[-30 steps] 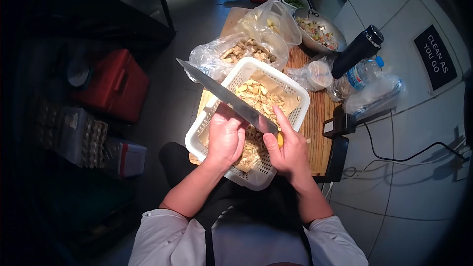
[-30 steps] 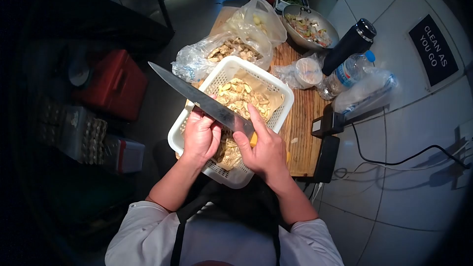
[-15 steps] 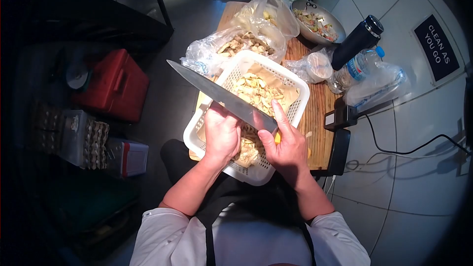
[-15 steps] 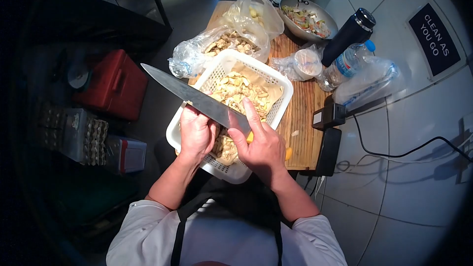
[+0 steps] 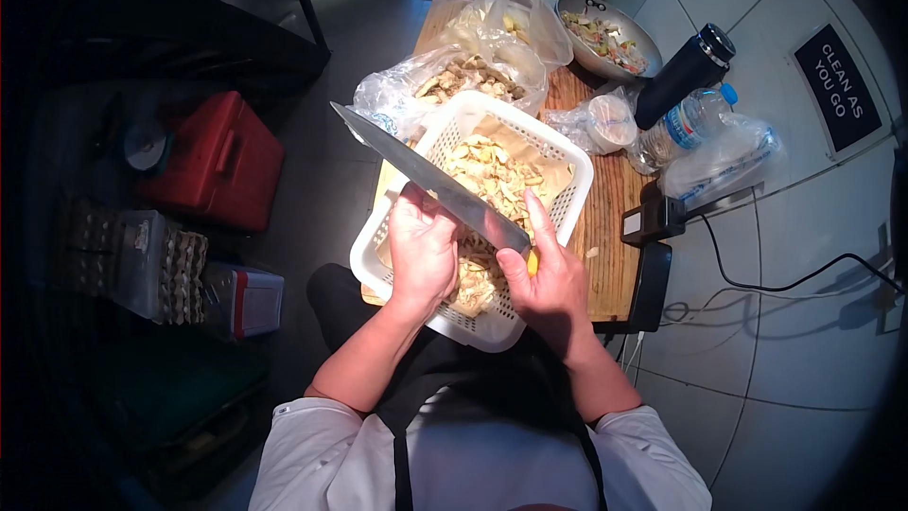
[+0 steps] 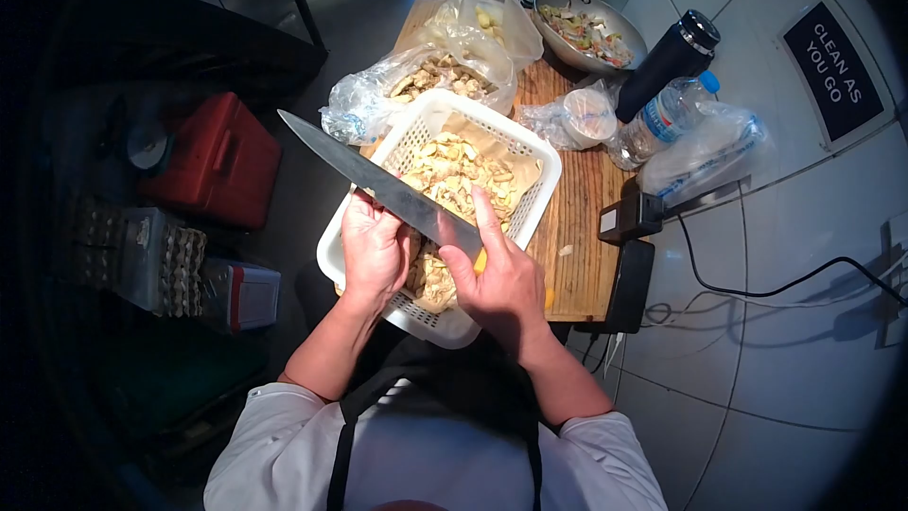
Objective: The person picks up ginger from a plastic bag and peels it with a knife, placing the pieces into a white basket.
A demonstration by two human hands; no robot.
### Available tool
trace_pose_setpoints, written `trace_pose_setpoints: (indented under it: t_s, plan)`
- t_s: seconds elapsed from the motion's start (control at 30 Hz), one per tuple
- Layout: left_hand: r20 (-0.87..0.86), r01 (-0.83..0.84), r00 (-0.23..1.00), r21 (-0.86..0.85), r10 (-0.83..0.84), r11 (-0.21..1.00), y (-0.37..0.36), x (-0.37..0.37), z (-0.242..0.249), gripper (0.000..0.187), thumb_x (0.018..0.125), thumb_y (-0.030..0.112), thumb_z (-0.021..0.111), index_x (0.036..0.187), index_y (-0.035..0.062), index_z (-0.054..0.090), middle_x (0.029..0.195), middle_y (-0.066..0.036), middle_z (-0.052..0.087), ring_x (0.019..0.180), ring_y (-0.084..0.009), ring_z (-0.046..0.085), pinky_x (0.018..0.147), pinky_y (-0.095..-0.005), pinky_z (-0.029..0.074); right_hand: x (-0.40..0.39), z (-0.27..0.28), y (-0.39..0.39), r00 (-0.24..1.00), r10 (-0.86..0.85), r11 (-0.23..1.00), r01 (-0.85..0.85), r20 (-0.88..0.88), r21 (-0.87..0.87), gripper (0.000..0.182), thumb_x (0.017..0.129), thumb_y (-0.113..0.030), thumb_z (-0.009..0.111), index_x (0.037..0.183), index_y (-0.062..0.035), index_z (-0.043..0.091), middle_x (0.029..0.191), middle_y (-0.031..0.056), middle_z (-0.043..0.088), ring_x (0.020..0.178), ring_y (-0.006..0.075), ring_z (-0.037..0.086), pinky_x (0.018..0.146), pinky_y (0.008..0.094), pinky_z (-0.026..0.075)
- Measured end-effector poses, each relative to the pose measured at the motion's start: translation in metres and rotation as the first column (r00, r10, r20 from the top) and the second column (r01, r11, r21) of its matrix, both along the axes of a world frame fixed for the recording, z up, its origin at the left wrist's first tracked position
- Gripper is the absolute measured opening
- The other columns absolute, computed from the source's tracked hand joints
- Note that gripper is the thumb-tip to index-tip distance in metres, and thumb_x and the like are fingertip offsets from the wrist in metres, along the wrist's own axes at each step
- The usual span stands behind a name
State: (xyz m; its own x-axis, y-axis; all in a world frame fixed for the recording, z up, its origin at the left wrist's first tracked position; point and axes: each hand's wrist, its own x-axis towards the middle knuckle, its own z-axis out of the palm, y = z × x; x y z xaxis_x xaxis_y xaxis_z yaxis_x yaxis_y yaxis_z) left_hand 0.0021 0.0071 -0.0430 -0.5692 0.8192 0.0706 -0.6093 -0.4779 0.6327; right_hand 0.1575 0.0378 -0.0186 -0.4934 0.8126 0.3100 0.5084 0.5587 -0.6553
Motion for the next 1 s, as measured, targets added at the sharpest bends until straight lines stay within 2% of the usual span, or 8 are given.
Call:
trace_pose_setpoints:
  t_s: [0.2, 0.4, 0.5, 0.53, 0.63, 0.7, 0.9, 1.0]
  plan:
    - [-0.013, 0.001, 1.0, -0.039, -0.002, 0.999, -0.002, 0.0, 0.001, 0.031, 0.094, -0.004, 0.063, 0.122, -0.0015, 0.052, 0.112, -0.01, 0.064, 0.101, -0.0163, 0.065, 0.089, -0.0285, 0.055, 0.001, 0.008, -0.005, 1.0, -0.004, 0.993, 0.004, 0.002, -0.114, 0.071, 0.093, -0.043, 0.065, 0.152, -0.0127, 0.04, 0.097, 0.0256, 0.071, 0.086, 0.0438, 0.07, 0.069, 0.0463, 0.056]
    - [-0.292, 0.094, 0.947, -0.15, -0.135, 0.984, -0.008, 0.0, 0.01, 0.032, 0.092, 0.003, 0.07, 0.119, -0.0014, 0.055, 0.101, -0.006, 0.067, 0.086, -0.0096, 0.064, 0.078, -0.0223, 0.052, -0.006, 0.014, 0.002, 0.993, 0.048, 0.997, -0.053, -0.105, -0.048, 0.063, 0.094, -0.039, 0.065, 0.148, -0.011, 0.046, 0.1, 0.0254, 0.071, 0.091, 0.0419, 0.07, 0.074, 0.0445, 0.056]
    - [-0.234, 0.322, 0.9, -0.214, -0.369, 0.922, -0.019, 0.009, 0.008, 0.021, 0.095, 0.002, 0.067, 0.112, -0.0044, 0.057, 0.105, -0.01, 0.067, 0.094, -0.0149, 0.067, 0.084, -0.0276, 0.054, -0.011, 0.017, 0.017, 0.982, 0.107, 0.991, -0.118, -0.155, -0.061, 0.055, 0.095, -0.036, 0.064, 0.142, -0.0091, 0.054, 0.106, 0.0262, 0.07, 0.097, 0.0411, 0.07, 0.08, 0.0427, 0.056]
    - [-0.228, 0.355, 0.885, -0.238, -0.407, 0.904, -0.022, 0.009, -0.002, 0.025, 0.094, 0.002, 0.068, 0.114, -0.003, 0.054, 0.1, -0.012, 0.068, 0.087, -0.0159, 0.068, 0.081, -0.0292, 0.056, -0.01, 0.021, 0.02, 0.979, 0.068, 0.934, -0.13, -0.194, -0.332, 0.045, 0.099, -0.031, 0.061, 0.135, -0.0042, 0.059, 0.116, 0.0229, 0.069, 0.107, 0.0336, 0.07, 0.09, 0.038, 0.054]
    - [-0.012, 0.34, 0.94, -0.07, -0.342, 0.938, -0.019, 0.003, -0.005, 0.03, 0.094, 0.001, 0.068, 0.117, 0.0, 0.048, 0.099, -0.015, 0.068, 0.083, -0.0172, 0.068, 0.08, -0.0309, 0.058, -0.005, 0.023, 0.027, 0.919, 0.087, 0.9, -0.238, -0.385, -0.364, 0.04, 0.103, -0.027, 0.056, 0.133, -0.0001, 0.06, 0.121, 0.0178, 0.07, 0.114, 0.0241, 0.067, 0.097, 0.0342, 0.05]
    - [0.076, 0.314, 0.947, -0.038, -0.311, 0.949, -0.018, -0.003, -0.009, 0.031, 0.093, 0.003, 0.068, 0.119, 0.0046, 0.05, 0.098, -0.015, 0.07, 0.08, -0.0191, 0.069, 0.076, -0.0286, 0.058, 0.002, 0.032, 0.022, 0.938, 0.041, 0.847, -0.216, -0.345, -0.486, 0.041, 0.104, -0.023, 0.054, 0.136, 0.0019, 0.057, 0.123, 0.0135, 0.07, 0.12, 0.0191, 0.062, 0.102, 0.0325, 0.046]
    - [0.052, 0.23, 0.971, 0.049, -0.232, 0.972, -0.009, -0.013, -0.008, 0.027, 0.094, 0.002, 0.068, 0.113, 0.0054, 0.048, 0.098, -0.012, 0.067, 0.084, -0.0195, 0.068, 0.081, -0.0319, 0.058, 0.007, 0.011, 0.013, 0.949, 0.12, 0.959, -0.187, -0.293, -0.212, 0.049, 0.099, -0.031, 0.062, 0.138, -0.0026, 0.057, 0.12, 0.0192, 0.07, 0.12, 0.0284, 0.064, 0.1, 0.0361, 0.048]
    - [0.065, 0.089, 0.994, 0.012, -0.089, 0.996, -0.005, -0.005, 0.007, 0.029, 0.091, -0.005, 0.067, 0.111, 0.0061, 0.05, 0.108, -0.011, 0.064, 0.097, -0.0208, 0.067, 0.086, -0.034, 0.057, 0.006, 0.011, 0.006, 0.977, 0.095, 0.977, -0.129, -0.193, -0.172, 0.054, 0.095, -0.034, 0.066, 0.142, -0.0097, 0.055, 0.115, 0.0232, 0.069, 0.112, 0.038, 0.067, 0.092, 0.0406, 0.053]
